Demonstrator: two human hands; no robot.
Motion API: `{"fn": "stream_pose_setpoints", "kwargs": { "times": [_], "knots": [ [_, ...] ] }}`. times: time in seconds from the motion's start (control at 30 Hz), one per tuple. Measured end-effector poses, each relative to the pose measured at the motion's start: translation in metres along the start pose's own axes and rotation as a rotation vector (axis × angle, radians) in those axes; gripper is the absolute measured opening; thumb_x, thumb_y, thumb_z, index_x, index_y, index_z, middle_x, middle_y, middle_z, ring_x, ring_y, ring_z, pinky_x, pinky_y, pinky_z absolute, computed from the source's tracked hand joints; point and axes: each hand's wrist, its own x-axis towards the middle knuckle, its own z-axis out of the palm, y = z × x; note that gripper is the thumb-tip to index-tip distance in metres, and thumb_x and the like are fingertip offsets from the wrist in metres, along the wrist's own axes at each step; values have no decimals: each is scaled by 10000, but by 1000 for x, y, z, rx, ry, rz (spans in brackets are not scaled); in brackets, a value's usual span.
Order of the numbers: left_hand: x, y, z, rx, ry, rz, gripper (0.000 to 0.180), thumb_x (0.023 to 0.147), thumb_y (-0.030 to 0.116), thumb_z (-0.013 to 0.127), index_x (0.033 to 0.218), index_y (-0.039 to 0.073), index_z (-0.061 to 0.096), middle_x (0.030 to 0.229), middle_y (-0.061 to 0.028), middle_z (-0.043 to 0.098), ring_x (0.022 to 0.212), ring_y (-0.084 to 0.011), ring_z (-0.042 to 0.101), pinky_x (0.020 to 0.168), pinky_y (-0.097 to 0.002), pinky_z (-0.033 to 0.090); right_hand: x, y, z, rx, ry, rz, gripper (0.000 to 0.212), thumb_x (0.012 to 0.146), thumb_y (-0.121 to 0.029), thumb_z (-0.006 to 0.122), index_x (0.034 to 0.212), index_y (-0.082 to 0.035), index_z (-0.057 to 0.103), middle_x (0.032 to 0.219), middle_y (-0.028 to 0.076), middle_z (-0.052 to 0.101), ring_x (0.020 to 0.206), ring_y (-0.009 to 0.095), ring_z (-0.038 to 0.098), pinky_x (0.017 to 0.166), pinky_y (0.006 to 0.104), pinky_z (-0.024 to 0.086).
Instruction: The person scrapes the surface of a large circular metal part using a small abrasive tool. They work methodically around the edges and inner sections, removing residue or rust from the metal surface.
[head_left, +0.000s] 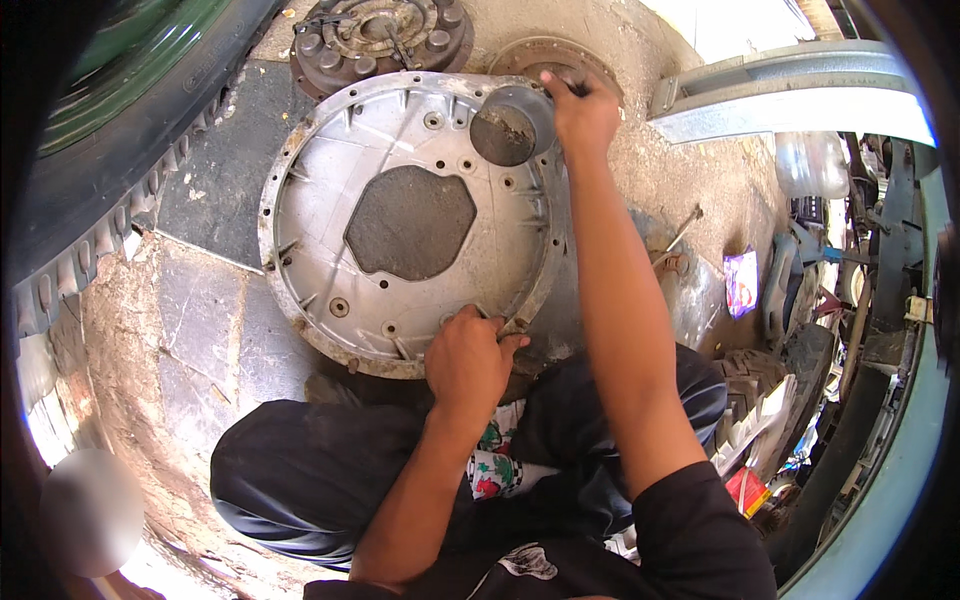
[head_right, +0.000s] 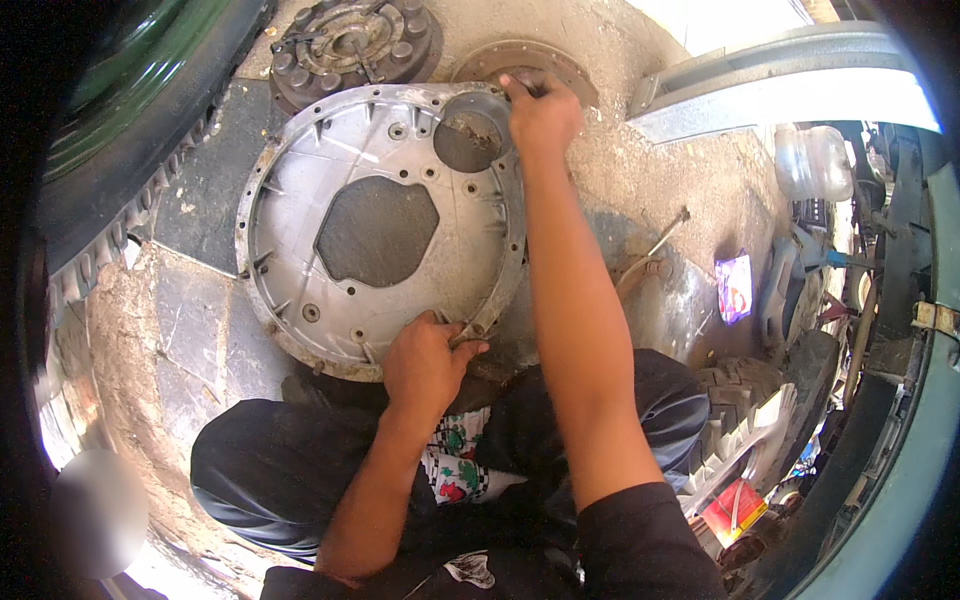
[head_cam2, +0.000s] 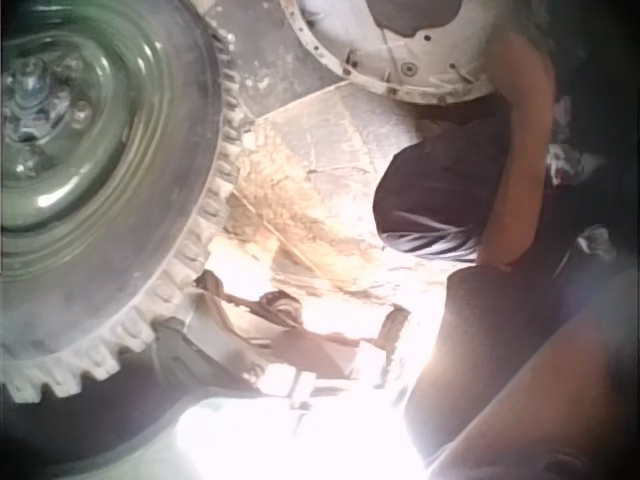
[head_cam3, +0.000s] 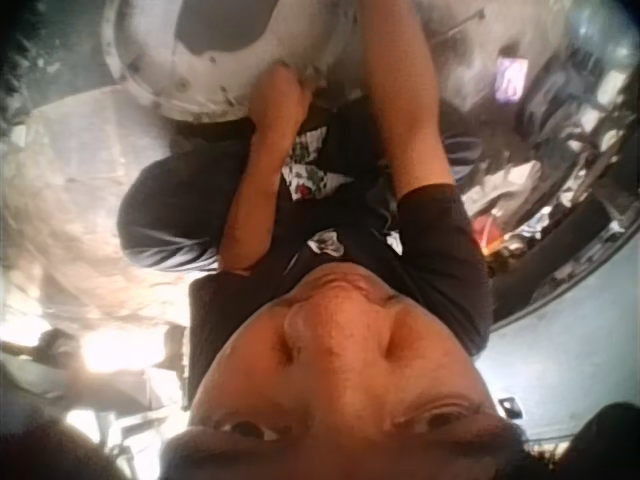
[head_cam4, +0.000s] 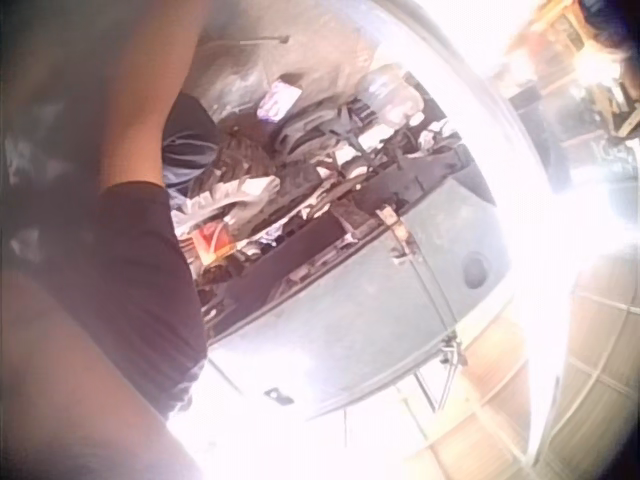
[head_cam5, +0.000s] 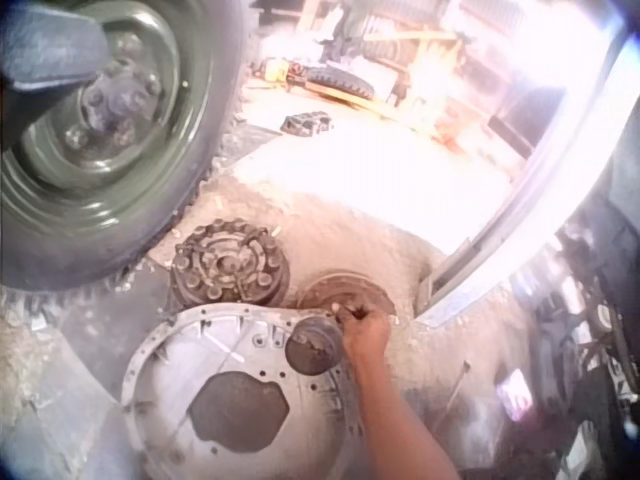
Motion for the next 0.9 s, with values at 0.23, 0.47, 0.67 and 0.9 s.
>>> {"fn": "stream_pose_setpoints", "kwargs": {
  "times": [0.23,0.47,0.67,0.9],
  "knots": [
    [4,3,-10,20,24,-14,406,816,390,886,1082,85,852,1011,-189,717,983,-409,722,834,-522,561,-13,14,3,5,-50,47,383,833,-348,931,1008,-22,831,902,146,814,782,248,745,801,383,564],
    [3,0,-9,10,8,-22,395,818,376,888,1075,78,853,1034,-180,725,996,-399,729,843,-527,565,-16,8,-3,93,-134,32,404,831,-348,936,1009,-3,828,915,170,813,799,249,752,787,383,561],
    [4,4,-8,19,-19,-36,406,822,386,885,1090,83,851,1046,-184,726,1004,-404,725,851,-528,561,1,3,6,205,-127,1,417,799,-378,943,961,-14,821,879,166,796,822,322,757,798,419,563],
    [2,4,-9,14,-12,-23,399,827,396,879,1087,94,852,1036,-184,723,1001,-409,721,845,-531,556,2,14,2,85,-124,-40,373,832,-326,940,981,-3,825,882,123,807,765,209,705,755,369,549]
  ]
}}
